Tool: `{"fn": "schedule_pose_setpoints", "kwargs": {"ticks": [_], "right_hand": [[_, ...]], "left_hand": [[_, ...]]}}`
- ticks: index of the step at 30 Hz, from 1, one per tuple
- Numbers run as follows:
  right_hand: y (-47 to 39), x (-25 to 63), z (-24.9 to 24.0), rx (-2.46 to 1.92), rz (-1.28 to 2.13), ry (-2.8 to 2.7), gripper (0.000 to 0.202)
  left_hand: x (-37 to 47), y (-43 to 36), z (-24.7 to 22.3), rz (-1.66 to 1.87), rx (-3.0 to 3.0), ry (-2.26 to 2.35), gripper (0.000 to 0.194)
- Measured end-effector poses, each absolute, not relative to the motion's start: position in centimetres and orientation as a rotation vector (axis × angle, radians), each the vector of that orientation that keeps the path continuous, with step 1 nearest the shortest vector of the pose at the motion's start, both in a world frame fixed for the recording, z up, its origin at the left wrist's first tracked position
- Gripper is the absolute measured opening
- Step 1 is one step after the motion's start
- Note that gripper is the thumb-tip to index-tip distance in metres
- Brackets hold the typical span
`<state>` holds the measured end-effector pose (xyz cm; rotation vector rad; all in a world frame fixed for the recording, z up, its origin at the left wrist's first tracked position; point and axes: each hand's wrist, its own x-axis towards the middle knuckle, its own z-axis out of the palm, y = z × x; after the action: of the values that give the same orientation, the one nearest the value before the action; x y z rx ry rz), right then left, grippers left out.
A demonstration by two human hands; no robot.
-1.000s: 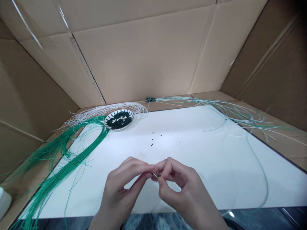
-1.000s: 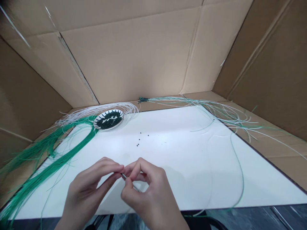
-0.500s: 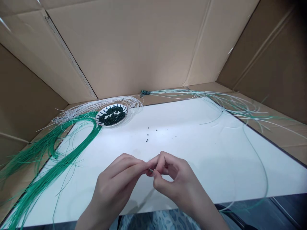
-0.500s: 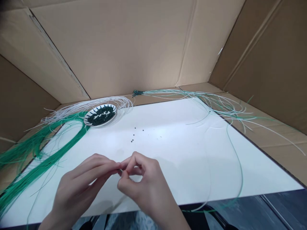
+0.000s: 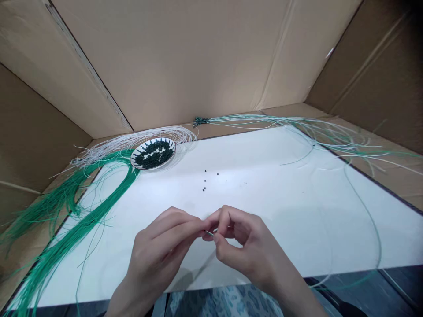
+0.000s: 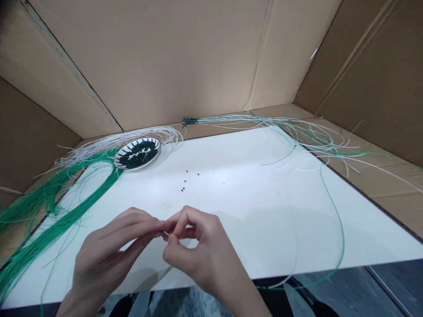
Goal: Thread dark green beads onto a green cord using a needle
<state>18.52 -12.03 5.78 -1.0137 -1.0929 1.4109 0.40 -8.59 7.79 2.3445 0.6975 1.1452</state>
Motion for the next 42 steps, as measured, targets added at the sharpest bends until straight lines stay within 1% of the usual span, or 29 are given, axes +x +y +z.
{"fn": "schedule_pose_setpoints", "kwargs": {"ticks": [3, 8, 14, 25, 35, 42], "right_hand": [[-12.0, 18.6, 5.8, -1.001, 1.421, -1.079, 0.015], [-12.1, 18.6, 6.3, -1.016, 1.436, -1.103, 0.014], [-12.4, 18.5, 6.9, -1.008, 1.447, -1.094, 0.015], [-12.9, 18.1, 6.2, -0.971, 1.478, -1.049, 0.018], [-13.0, 17.9, 7.1, -1.041, 1.479, -1.102, 0.018], [-13.2, 18.1, 7.3, -1.037, 1.498, -1.097, 0.018]], "left_hand": [[0.3, -8.7, 7.8, 1.124, 2.341, 0.673, 0.033], [0.4, -9.0, 7.9, 1.132, 2.288, 0.660, 0.035], [0.3, -9.1, 7.8, 1.151, 2.248, 0.646, 0.036], [-0.2, -9.5, 7.8, 1.184, 2.236, 0.624, 0.035], [-0.6, -9.7, 8.0, 1.170, 2.291, 0.637, 0.032], [-0.3, -9.6, 8.1, 1.206, 2.225, 0.571, 0.034]]}}
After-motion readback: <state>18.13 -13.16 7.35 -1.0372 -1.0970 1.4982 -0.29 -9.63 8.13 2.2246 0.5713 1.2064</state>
